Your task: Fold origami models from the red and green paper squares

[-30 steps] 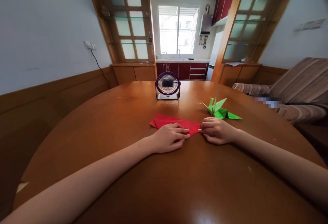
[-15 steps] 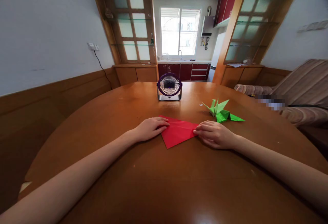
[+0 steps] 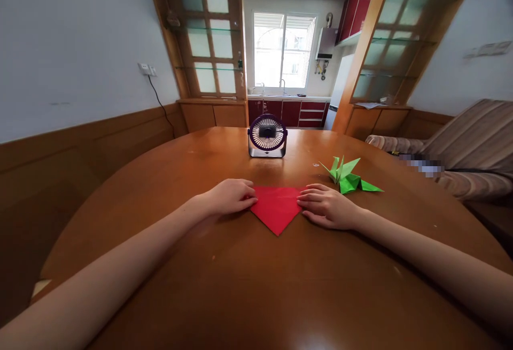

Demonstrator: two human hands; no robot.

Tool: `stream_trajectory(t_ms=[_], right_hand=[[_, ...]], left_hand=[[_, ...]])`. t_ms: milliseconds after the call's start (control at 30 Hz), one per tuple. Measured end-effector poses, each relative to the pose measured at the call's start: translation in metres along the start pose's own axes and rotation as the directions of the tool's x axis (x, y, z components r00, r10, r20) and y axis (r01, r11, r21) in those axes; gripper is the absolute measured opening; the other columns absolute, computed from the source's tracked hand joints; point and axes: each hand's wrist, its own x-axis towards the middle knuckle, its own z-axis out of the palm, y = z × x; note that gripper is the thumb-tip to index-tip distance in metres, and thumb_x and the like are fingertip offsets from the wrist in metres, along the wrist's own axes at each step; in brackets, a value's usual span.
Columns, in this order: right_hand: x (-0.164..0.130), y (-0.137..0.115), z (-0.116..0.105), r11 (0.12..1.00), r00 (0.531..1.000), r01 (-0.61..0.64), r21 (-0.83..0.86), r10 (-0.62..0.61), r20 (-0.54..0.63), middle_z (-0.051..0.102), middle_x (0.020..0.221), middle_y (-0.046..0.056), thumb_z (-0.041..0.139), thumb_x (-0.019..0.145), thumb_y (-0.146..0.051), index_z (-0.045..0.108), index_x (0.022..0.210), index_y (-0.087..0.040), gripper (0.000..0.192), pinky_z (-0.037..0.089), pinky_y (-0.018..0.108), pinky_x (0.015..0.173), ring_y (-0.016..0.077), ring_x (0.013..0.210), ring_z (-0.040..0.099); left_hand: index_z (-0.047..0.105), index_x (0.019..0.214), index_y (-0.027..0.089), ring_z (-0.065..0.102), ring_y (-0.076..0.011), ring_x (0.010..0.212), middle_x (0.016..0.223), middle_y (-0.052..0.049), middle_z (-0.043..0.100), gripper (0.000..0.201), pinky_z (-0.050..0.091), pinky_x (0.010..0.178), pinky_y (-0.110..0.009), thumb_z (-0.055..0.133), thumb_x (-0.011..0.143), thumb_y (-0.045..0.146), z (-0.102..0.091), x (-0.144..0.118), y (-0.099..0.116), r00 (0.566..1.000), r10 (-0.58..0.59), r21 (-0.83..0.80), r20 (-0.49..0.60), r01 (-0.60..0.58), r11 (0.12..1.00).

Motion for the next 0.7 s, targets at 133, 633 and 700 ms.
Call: stream_trajectory(t_ms=[133, 633, 700], right_hand=[[0.008, 0.009, 0.004, 0.994, 0.994, -0.100, -0.037, 0.101, 0.028, 0.069, 0.114, 0.011, 0.046, 0.097, -0.034, 0.064, 0.118, -0.017, 0.033, 0.040, 0.050, 0.103, 0.0255, 0.113, 0.060], [0.062, 0.034, 0.036, 0.927, 0.911, -0.361, 0.095, 0.330, 0.248, 0.045, 0.144, 0.020, 0.041, 0.094, -0.057, 0.047, 0.139, -0.013, 0.063, 0.009, 0.066, 0.113, 0.0336, 0.137, 0.037], [0.065, 0.036, 0.039, 0.924, 0.907, -0.372, 0.088, 0.341, 0.248, 0.040, 0.147, 0.022, 0.042, 0.094, -0.055, 0.044, 0.140, -0.012, 0.063, 0.010, 0.067, 0.112, 0.0350, 0.138, 0.034]], left_hand=[[0.071, 0.076, 0.020, 0.055, -0.0138, 0.067, 0.077, -0.002, 0.058, 0.031, 0.037, 0.061, -0.025, 0.047, 0.090, 0.036, 0.000, 0.000, -0.003, 1.000, 0.015, -0.072, -0.004, -0.015, 0.997], [0.074, 0.094, 0.017, 0.061, -0.0130, 0.075, 0.084, -0.004, 0.068, 0.023, 0.047, 0.071, -0.023, 0.057, 0.087, 0.030, 0.015, 0.004, 0.002, 0.998, 0.043, -0.498, -0.050, -0.062, 0.865], [0.074, 0.096, 0.018, 0.061, -0.0137, 0.079, 0.087, -0.004, 0.066, 0.021, 0.048, 0.076, -0.025, 0.060, 0.086, 0.030, 0.015, 0.004, 0.002, 0.996, 0.062, -0.491, -0.067, -0.087, 0.867]])
